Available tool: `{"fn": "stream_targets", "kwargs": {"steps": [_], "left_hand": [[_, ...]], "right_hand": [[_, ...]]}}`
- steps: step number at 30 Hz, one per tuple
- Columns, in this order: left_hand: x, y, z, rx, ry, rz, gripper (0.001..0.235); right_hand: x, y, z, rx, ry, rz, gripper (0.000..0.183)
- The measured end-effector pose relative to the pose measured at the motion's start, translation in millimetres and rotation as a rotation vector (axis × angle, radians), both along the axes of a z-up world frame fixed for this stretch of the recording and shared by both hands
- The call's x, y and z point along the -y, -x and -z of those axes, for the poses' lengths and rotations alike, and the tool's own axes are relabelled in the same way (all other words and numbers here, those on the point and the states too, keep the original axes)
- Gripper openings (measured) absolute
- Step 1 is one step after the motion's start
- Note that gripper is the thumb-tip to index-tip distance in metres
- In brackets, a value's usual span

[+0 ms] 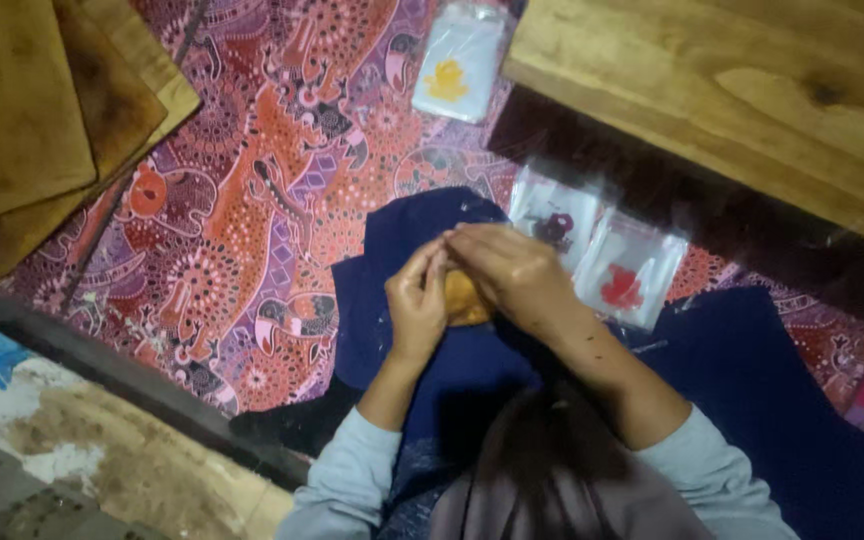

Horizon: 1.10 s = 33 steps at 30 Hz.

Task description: The person sits on the floor and repeatedly picks round buns from a wooden board, places each into a clear plastic bag, seals the bag, and puts it into a white basket. The person also moves the board to access more buns and continues the same packaging process.

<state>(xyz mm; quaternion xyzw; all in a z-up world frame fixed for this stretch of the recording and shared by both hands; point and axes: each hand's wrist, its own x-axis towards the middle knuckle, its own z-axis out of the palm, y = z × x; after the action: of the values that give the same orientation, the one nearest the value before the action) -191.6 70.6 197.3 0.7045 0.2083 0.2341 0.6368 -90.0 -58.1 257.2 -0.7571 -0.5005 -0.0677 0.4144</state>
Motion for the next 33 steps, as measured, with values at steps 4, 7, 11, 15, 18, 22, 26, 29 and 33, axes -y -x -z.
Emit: {"fn": "stream_targets", "kwargs": {"steps": [4,7,11,15,18,22,26,29,33], "left_hand": [[3,4,-12,-0.028,-0.176,0.125,0.023],[2,4,-15,-0.192,-0.182,0.153,0.018],[7,-2,-26,-0.066,-0.161,-0.100,0.014],[28,6,-31,0.061,-0.175,-0.121,0.017],[39,9,-26,0.163,-0.536,-0.113,0.025],[17,-3,-7,-0.066,0.587,-0.151,0.039],[10,4,14,-0.136,0.604,-0.012,0.038],[12,-2,14,-0.040,0.403,0.037,0.016],[21,-3,-1,0.143,0.289,-0.103,0.016]], "right_hand": [[4,-5,30,-0.103,0.055,0.015,0.034],[12,-27,41,-0.214,0.134,0.177,0.037],[56,-68,36,-0.547,0.531,0.574,0.035],[83,4,75,-1.175,0.033,-0.043,0.071],[75,38,110,-1.530,-0.323,-0.064,0.074],[49,31,109,-1.658,-0.385,-0.057,0.055],[50,28,82,-1.208,-0.195,0.134,0.052],[47,20,73,-1.030,-0.179,0.248,0.047],[42,16,87,-0.909,-0.458,0.434,0.023]]}}
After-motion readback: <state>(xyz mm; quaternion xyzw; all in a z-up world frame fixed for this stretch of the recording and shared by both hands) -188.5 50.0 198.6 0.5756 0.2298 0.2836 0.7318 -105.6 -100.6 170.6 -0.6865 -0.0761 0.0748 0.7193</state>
